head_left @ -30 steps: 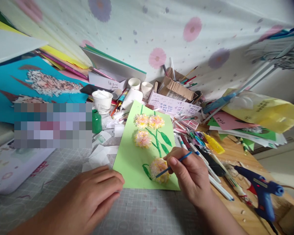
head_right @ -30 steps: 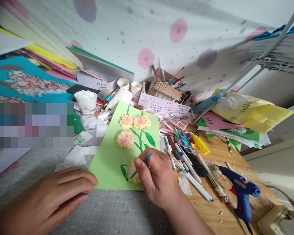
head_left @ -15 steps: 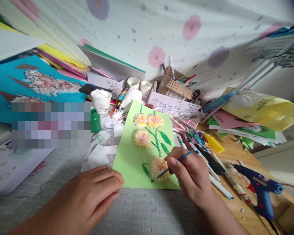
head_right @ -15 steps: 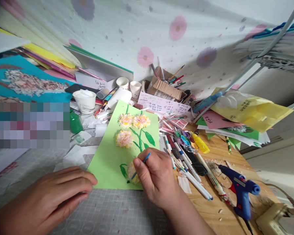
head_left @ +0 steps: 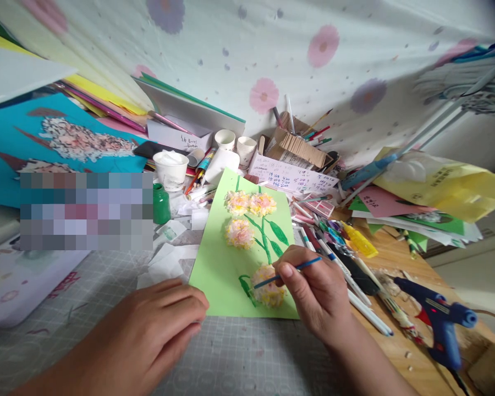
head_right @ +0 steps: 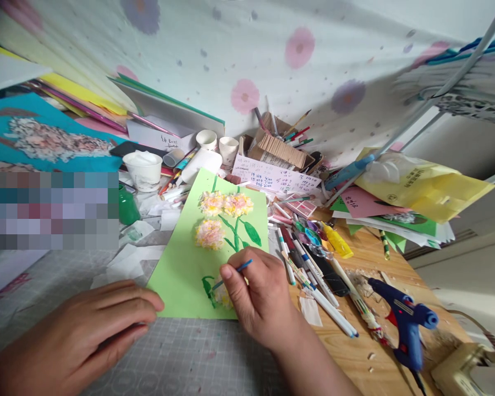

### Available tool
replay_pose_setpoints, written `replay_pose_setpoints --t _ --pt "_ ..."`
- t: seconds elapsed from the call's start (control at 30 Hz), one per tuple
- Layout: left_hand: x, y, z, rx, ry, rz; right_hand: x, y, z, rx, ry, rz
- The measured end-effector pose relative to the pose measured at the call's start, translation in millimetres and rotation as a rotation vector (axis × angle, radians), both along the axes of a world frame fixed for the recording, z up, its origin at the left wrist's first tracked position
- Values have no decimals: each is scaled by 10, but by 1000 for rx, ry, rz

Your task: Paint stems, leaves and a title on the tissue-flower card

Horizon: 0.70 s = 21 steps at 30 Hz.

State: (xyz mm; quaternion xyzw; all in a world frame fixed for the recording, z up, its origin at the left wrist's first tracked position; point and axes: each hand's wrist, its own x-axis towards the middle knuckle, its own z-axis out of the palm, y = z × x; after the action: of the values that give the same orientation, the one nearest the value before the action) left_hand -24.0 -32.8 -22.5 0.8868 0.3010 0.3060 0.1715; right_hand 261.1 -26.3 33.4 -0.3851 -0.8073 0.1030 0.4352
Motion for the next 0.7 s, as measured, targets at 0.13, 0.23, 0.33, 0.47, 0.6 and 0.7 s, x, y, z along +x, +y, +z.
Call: replay_pose_setpoints --t 0.13,0.23,0.33,0.47,0.6,0.7 --pt "11 7 -12 -9 10 -6 20 4 -29 40 58 -21" --pt "8 9 -23 -14 17 -9 41 8 -64 79 121 -80" --pt "-1 2 -31 -24 20 -2 49 18 -93 73 126 -121" --pt "-19 -5 -44 -33 34 -1 51 27 -109 57 90 -119" --pt "-26 -5 -44 -25 36 -10 65 21 -120 31 77 -103" --pt "-15 -5 -34 -21 39 -21 61 22 -122 28 120 -115"
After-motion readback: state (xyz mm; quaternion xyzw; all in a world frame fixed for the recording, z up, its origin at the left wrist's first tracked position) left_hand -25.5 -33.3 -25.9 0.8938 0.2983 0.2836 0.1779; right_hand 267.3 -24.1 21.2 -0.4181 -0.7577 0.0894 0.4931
